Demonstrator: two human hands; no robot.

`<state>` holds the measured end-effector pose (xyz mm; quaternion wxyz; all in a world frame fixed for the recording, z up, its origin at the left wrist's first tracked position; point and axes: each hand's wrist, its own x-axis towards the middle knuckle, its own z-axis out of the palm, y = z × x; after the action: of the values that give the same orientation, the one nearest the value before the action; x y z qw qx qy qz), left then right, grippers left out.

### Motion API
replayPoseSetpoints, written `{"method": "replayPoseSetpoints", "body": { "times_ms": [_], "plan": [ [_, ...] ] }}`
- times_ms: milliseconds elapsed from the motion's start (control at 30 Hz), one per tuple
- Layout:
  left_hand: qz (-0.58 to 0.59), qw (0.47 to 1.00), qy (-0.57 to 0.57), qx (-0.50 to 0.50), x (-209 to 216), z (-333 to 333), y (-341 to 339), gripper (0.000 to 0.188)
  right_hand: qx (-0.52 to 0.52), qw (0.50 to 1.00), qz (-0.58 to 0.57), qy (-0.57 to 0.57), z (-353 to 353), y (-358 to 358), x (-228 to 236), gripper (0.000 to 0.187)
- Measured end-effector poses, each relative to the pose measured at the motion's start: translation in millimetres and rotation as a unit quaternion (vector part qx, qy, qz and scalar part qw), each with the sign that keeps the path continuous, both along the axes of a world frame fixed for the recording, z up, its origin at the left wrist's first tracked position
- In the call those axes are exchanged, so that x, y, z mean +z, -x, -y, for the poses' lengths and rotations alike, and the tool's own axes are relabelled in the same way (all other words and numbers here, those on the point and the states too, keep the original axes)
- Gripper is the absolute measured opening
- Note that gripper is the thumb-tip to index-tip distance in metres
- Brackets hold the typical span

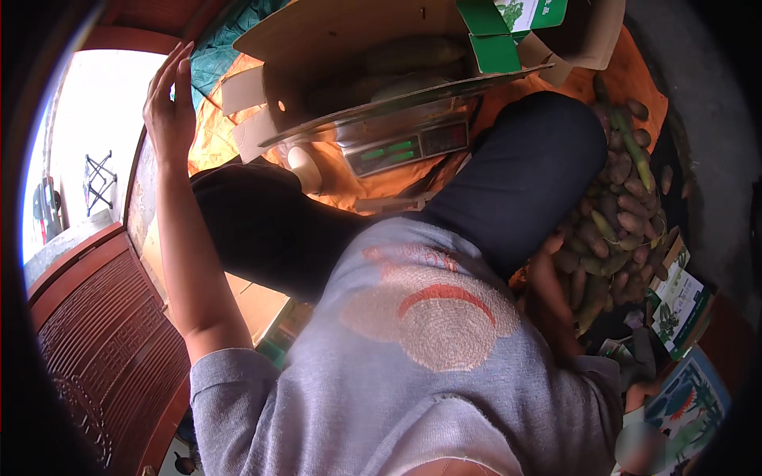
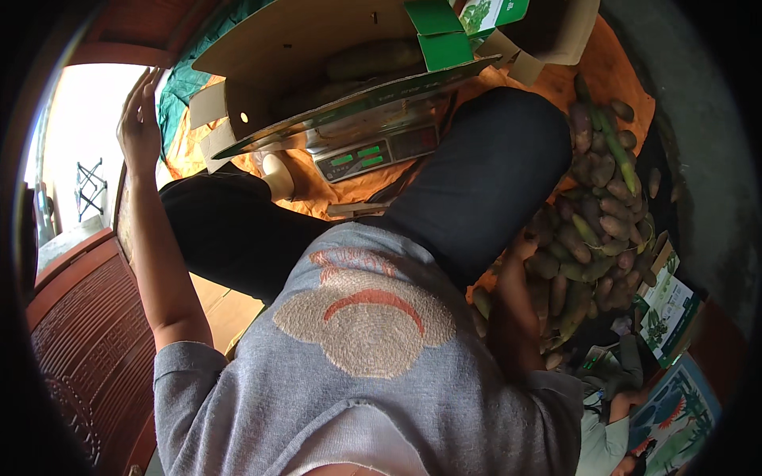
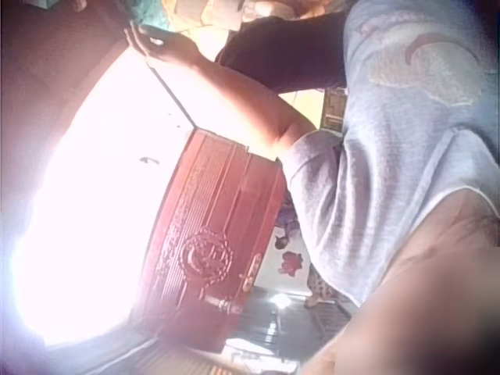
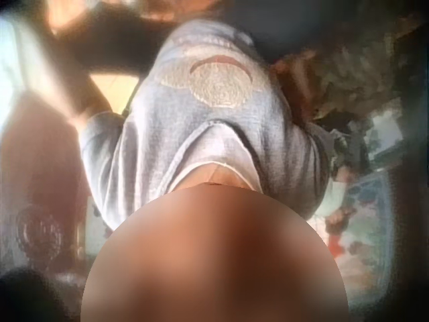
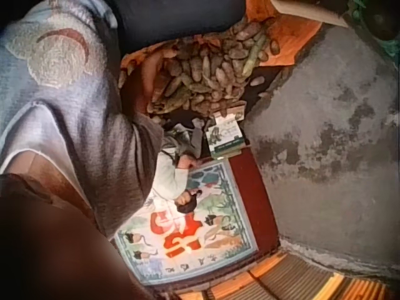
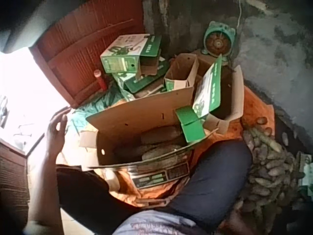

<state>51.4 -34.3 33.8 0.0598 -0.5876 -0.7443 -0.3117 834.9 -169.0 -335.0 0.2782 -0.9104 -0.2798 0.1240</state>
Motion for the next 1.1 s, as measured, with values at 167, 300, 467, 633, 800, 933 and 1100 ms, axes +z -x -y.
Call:
{"method": "replayPoseSetpoints", "body": {
  "times_ms": [167,300,467,633,800,933,1100],
  "plan": [
    [-0.062,0.970,-0.116,-0.203,57,3,-101,0.031,-0.076,0.995,0.033,0.052,12,52,7,0.076],
    [-0.015,0.932,-0.107,-0.347,96,10,-223,0.031,-0.017,0.983,0.042,0.180,-4,22,10,0.074],
    [-0.099,0.798,-0.065,-0.591,154,25,-319,0.031,-0.081,0.979,-0.047,0.179,-37,30,37,0.080],
    [-0.103,0.561,-0.419,-0.706,145,-11,-366,0.065,-0.058,0.989,-0.036,0.134,-43,16,22,0.086],
    [-0.001,0.713,-0.108,-0.693,153,-15,-426,0.038,-0.026,0.969,-0.109,0.221,-37,17,12,0.089],
    [0.048,0.766,0.095,-0.634,187,7,-440,0.031,-0.005,0.960,-0.098,0.261,-50,38,30,0.091],
    [0.054,0.721,-0.049,-0.689,151,-8,-463,0.033,0.038,0.962,-0.150,0.225,-36,10,-7,0.089]
  ]
}}
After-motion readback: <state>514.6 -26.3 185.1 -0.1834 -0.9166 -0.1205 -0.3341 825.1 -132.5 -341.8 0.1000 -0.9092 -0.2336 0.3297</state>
